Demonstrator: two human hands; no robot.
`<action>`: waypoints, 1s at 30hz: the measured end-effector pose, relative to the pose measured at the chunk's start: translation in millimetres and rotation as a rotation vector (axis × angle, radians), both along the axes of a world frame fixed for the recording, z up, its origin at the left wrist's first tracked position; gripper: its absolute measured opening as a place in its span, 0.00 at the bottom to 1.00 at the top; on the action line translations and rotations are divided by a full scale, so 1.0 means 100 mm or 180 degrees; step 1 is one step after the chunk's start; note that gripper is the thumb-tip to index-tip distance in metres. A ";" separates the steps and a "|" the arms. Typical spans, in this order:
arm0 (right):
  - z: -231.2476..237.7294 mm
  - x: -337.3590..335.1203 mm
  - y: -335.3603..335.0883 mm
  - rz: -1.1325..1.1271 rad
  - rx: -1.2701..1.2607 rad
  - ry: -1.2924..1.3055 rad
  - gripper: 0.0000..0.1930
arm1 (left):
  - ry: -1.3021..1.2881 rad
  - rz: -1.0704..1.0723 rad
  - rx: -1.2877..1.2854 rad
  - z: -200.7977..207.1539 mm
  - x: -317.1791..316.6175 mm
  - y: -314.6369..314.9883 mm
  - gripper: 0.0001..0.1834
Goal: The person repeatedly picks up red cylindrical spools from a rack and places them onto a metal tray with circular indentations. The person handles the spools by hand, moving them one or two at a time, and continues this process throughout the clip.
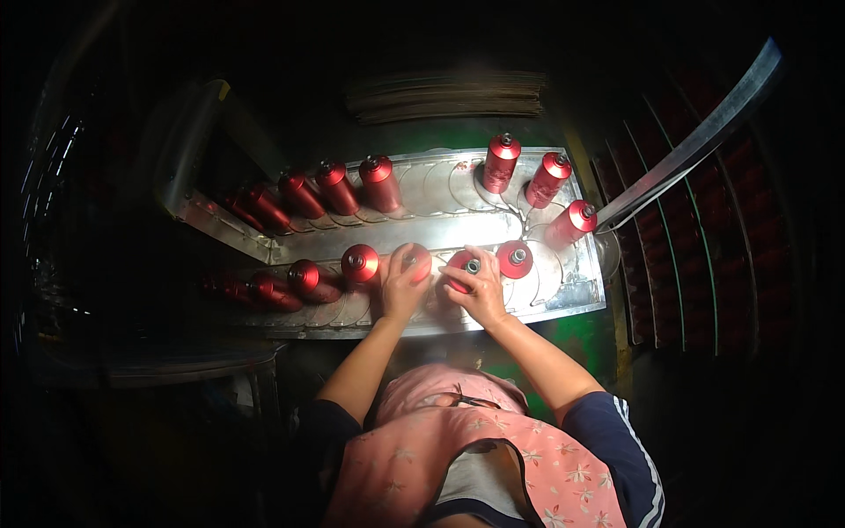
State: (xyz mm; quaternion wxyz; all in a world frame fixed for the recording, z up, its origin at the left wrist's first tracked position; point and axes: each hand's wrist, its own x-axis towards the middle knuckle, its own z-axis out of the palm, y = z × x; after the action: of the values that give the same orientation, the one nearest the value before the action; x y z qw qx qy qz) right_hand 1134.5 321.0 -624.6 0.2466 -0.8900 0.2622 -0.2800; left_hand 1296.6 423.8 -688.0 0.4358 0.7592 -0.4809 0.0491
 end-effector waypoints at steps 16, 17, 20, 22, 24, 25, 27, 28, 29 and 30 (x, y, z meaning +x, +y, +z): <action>-0.03 -3.16 -1.38 -0.1307 0.0873 -0.0763 0.23 | 0.1374 -0.1459 -0.0492 0.93 -2.68 -1.69 0.12; 0.01 -3.64 -1.37 -0.1742 0.0951 -0.0810 0.22 | 0.1643 -0.1744 -0.0337 0.94 -3.01 -1.88 0.12; 0.23 -5.18 -1.18 -0.3033 0.0930 -0.1430 0.18 | 0.2341 -0.2881 0.0124 0.80 -4.18 -2.44 0.11; 0.42 -6.15 -0.91 -0.3811 0.0489 -0.1746 0.19 | 0.2588 -0.3694 0.0417 0.81 -5.03 -2.77 0.11; 0.82 -6.93 -0.45 -0.4531 -0.0235 -0.1820 0.19 | 0.2609 -0.4271 0.0693 0.87 -5.94 -2.93 0.11; 1.09 -7.29 -0.22 -0.4841 -0.0649 -0.1693 0.19 | 0.2720 -0.4629 0.0832 1.03 -6.43 -2.96 0.10; 1.61 -7.94 0.31 -0.5452 -0.1389 -0.1336 0.19 | 0.2194 -0.5481 0.0709 1.48 -7.50 -3.03 0.10; 1.82 -8.22 0.56 -0.5600 -0.1367 -0.1521 0.19 | 0.2013 -0.5858 0.0644 1.61 -7.99 -3.11 0.10; 2.08 -8.44 0.79 -0.5700 -0.1399 -0.1659 0.21 | 0.2195 -0.6149 0.0670 1.73 -8.51 -3.15 0.09; 2.21 -8.75 1.10 -0.6096 -0.1590 -0.1044 0.23 | 0.2231 -0.6414 0.0594 1.93 -9.03 -3.08 0.10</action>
State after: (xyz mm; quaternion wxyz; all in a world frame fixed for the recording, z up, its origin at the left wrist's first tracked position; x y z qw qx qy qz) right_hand 259.5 431.1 -403.7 -0.2434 -0.2806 0.7645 -0.5268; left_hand 394.0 116.1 -494.8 0.3295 0.0144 -0.7360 -0.5912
